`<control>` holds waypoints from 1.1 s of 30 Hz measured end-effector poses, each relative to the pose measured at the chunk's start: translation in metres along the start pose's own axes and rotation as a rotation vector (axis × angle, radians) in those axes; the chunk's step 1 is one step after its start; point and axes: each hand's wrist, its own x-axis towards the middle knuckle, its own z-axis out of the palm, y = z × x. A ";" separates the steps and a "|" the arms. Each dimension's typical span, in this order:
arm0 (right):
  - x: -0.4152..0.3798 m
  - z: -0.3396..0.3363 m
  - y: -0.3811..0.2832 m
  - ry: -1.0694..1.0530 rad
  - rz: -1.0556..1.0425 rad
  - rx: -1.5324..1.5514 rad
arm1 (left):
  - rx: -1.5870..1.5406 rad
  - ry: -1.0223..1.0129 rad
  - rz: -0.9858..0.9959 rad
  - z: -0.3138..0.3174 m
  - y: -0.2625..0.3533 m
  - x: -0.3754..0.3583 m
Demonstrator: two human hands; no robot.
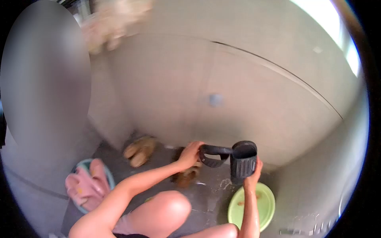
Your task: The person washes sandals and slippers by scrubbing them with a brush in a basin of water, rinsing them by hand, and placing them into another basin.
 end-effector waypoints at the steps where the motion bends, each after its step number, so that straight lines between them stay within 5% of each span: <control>1: 0.003 0.023 -0.033 -0.115 -0.006 -0.008 | -0.035 0.041 -0.043 -0.025 -0.015 -0.014; 8: 0.007 0.187 -0.137 -0.570 -0.199 0.150 | 0.256 0.321 -0.357 -0.176 -0.066 -0.138; 14: -0.033 0.312 -0.207 -0.895 -0.271 0.281 | 0.363 0.573 -0.624 -0.257 -0.071 -0.228; 15: -0.041 0.330 -0.229 -0.954 -0.273 0.299 | 0.396 0.504 -0.789 -0.286 -0.041 -0.227; 17: -0.064 0.374 -0.245 -1.035 -0.249 0.426 | 0.536 0.688 -0.708 -0.312 -0.019 -0.242; 19: -0.087 0.405 -0.273 -1.121 -0.214 0.479 | 0.309 0.746 -0.791 -0.342 -0.006 -0.264; 25: -0.177 0.461 -0.349 -1.345 0.252 0.802 | 0.190 1.128 -0.957 -0.434 0.050 -0.362; 27: -0.209 0.479 -0.350 -1.417 0.344 0.838 | 0.142 1.305 -0.772 -0.447 0.047 -0.413; 29: -0.234 0.482 -0.360 -1.454 0.462 0.874 | -0.073 1.441 -0.801 -0.441 0.031 -0.471; 31: -0.267 0.491 -0.346 -1.484 0.378 0.794 | -0.258 1.571 -0.888 -0.414 0.005 -0.522; 33: -0.282 0.493 -0.328 -1.591 0.264 0.662 | -0.094 1.602 -1.271 -0.376 -0.034 -0.558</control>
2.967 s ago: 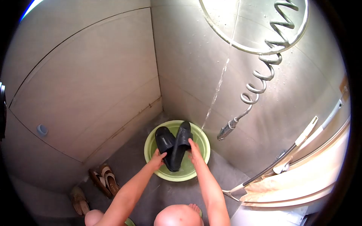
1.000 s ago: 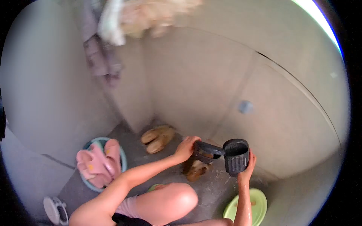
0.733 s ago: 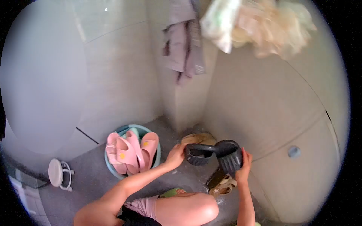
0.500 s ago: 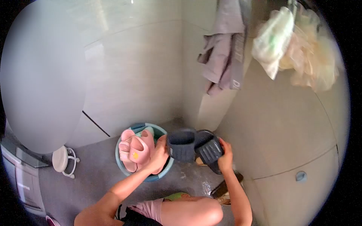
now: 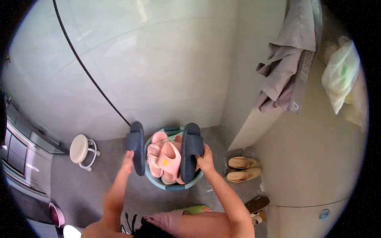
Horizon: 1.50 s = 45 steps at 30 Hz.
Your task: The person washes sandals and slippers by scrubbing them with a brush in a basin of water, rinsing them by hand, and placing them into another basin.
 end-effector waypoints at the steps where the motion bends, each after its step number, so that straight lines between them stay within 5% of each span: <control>1: -0.004 -0.004 0.007 -0.003 0.005 -0.342 | 0.142 -0.017 -0.001 0.004 -0.033 0.004; 2: -0.003 -0.010 0.012 -0.004 0.000 -0.685 | 0.279 -0.034 0.003 0.009 -0.065 0.015; 4: -0.006 -0.022 0.016 -0.065 -0.035 -0.759 | 0.071 -0.066 -0.021 0.021 -0.146 0.067; 8: -0.011 -0.035 0.022 -0.082 -0.037 -0.643 | -0.550 -0.156 0.084 0.041 -0.144 0.084; 10: -0.024 -0.027 -0.005 -0.135 0.211 -0.313 | -0.492 -0.051 0.017 0.048 -0.098 0.070; 12: -0.023 -0.029 0.012 -0.140 0.134 -0.322 | -0.410 0.046 -0.028 0.050 -0.080 0.078; 13: -0.022 -0.030 0.021 -0.143 0.011 -0.407 | -0.428 -0.068 0.006 0.044 -0.105 0.099; 14: -0.022 -0.031 0.027 -0.146 -0.116 -0.495 | -0.393 -0.198 -0.238 0.032 -0.124 0.118; 17: -0.026 -0.031 0.017 -0.115 -0.128 -0.530 | 0.044 -0.244 -0.253 0.008 -0.083 0.096; 19: -0.031 -0.030 0.009 -0.126 -0.091 -0.501 | 0.742 -0.158 0.273 -0.004 -0.046 0.057; 23: -0.034 -0.035 0.011 -0.108 -0.157 -0.548 | 0.734 0.080 0.360 0.010 0.024 0.007; 26: -0.036 -0.045 0.006 -0.126 -0.210 -0.686 | 0.726 0.206 0.915 0.060 0.089 -0.054; 30: -0.040 -0.085 -0.020 -0.186 -0.187 -0.661 | 0.442 -0.387 0.961 0.171 0.147 -0.151; 34: -0.095 -0.163 -0.017 0.102 -0.073 -0.516 | 0.467 -0.925 1.023 0.296 0.121 -0.229; 38: -0.210 -0.224 0.060 0.592 0.120 -0.591 | 0.407 -1.470 0.856 0.395 0.030 -0.323; 40: -0.285 -0.234 0.107 0.798 0.222 -0.496 | 0.791 -1.746 0.907 0.437 -0.054 -0.341; 43: -0.372 -0.240 0.157 1.031 0.481 -0.482 | 1.025 -1.583 1.080 0.452 -0.124 -0.392; 45: -0.401 -0.237 0.181 1.291 0.691 -0.410 | 1.126 -1.563 1.028 0.462 -0.145 -0.415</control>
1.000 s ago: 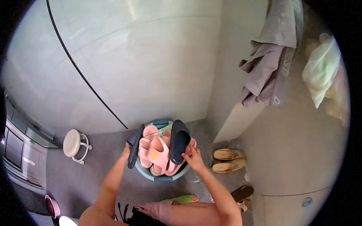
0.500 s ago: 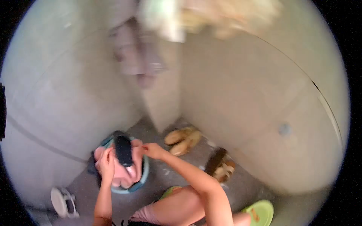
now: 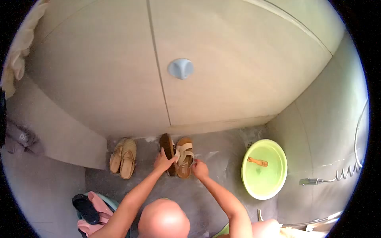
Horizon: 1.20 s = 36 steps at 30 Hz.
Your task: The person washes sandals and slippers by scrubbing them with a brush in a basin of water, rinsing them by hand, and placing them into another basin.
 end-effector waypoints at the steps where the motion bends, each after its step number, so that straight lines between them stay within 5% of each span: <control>1: 0.002 0.008 0.011 0.006 0.013 0.008 | 0.018 -0.026 -0.093 0.007 0.003 0.007; 7: 0.033 0.061 0.006 0.125 0.110 0.070 | -0.041 0.029 -0.112 0.019 -0.011 0.015; 9: 0.031 0.028 -0.021 -0.072 0.231 -0.026 | -0.348 -0.009 -0.130 0.026 -0.051 0.025; 11: 0.042 0.034 0.000 0.053 -0.053 -0.098 | -0.709 -0.221 -0.107 0.033 -0.113 0.046; 12: 0.039 0.008 -0.013 0.020 -0.068 -0.077 | -0.712 -0.240 -0.063 0.010 -0.097 0.029; 13: 0.025 -0.033 -0.027 -0.014 -0.073 -0.051 | -0.700 -0.480 -0.239 -0.053 -0.044 -0.007; 16: -0.043 -0.111 -0.024 0.081 -0.107 0.079 | -0.787 -0.670 -0.098 -0.082 0.003 -0.042; 19: -0.094 -0.208 0.007 0.076 0.151 0.337 | -0.820 -0.970 0.156 -0.067 0.098 -0.032; 23: -0.139 -0.262 0.088 0.355 0.301 0.407 | -0.765 -1.327 0.200 -0.016 0.238 -0.053; 28: -0.143 -0.276 0.202 0.513 0.513 0.477 | -0.583 -1.253 0.403 0.139 0.327 -0.082; 32: -0.122 -0.252 0.284 0.428 0.563 0.213 | -0.355 -1.150 0.281 0.243 0.333 -0.072; 34: -0.114 -0.231 0.305 0.343 0.524 -0.049 | -0.205 -0.944 0.491 0.272 0.316 -0.066; 36: -0.105 -0.218 0.295 0.319 0.596 -0.022 | -0.254 -0.897 0.474 0.286 0.305 -0.065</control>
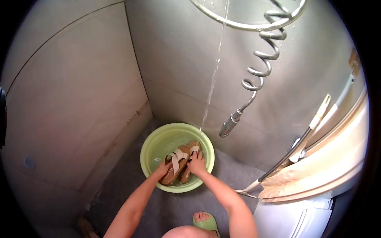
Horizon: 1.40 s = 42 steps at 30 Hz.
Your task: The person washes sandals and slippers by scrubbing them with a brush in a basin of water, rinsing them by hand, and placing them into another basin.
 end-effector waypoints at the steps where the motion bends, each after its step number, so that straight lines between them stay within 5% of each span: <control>1: 0.001 0.006 -0.005 -0.013 0.064 -0.001 | -0.037 0.064 0.027 0.001 -0.005 0.003; 2: 0.004 0.009 -0.008 -0.098 0.050 -0.135 | 0.082 0.115 0.152 -0.001 -0.007 0.009; 6: 0.021 0.039 -0.022 -0.162 0.079 -0.473 | 0.328 0.202 0.016 -0.003 -0.008 0.035; 10: 0.040 0.058 -0.009 -0.217 0.011 -0.296 | 0.726 0.232 -0.105 0.003 -0.005 0.040; 12: 0.027 0.049 -0.009 -0.010 -0.162 -0.565 | 0.829 0.222 -0.137 0.006 0.002 0.036; 14: 0.019 0.020 -0.019 -0.043 -0.156 -0.444 | 0.923 0.321 0.090 -0.004 0.016 0.033; 18: 0.019 -0.021 -0.029 -0.266 0.014 -0.276 | 0.713 0.383 0.053 -0.001 -0.004 0.034; 21: 0.022 -0.033 -0.026 -0.187 -0.001 -0.131 | 0.421 0.182 -0.073 -0.013 -0.001 0.026; 22: 0.024 -0.033 -0.027 -0.185 -0.008 -0.120 | 0.328 0.228 -0.062 -0.017 0.002 0.023; 24: 0.023 -0.025 -0.025 0.169 -0.216 0.067 | 0.237 0.273 -0.062 -0.020 0.011 0.003; 26: 0.046 0.000 -0.033 0.185 -0.292 0.113 | 0.460 0.609 0.208 -0.028 0.059 -0.028; 29: 0.055 0.019 -0.071 0.268 -0.425 0.206 | 0.422 0.705 0.241 -0.047 0.128 -0.065; 31: 0.067 0.029 -0.092 0.520 -0.522 0.050 | 0.453 0.736 0.232 -0.058 0.143 -0.068; 35: 0.078 0.030 -0.113 0.601 -0.594 -0.166 | 0.453 0.757 0.193 -0.067 0.139 -0.061; 38: 0.081 0.044 -0.111 0.541 -0.610 -0.390 | 0.367 0.761 0.165 -0.069 0.115 -0.045; 40: 0.070 0.029 -0.105 0.181 -0.532 -0.631 | 0.296 0.745 0.148 -0.061 0.111 -0.046; 42: 0.052 0.004 -0.093 0.155 -0.567 -0.760 | 0.278 0.696 0.104 -0.051 0.115 -0.051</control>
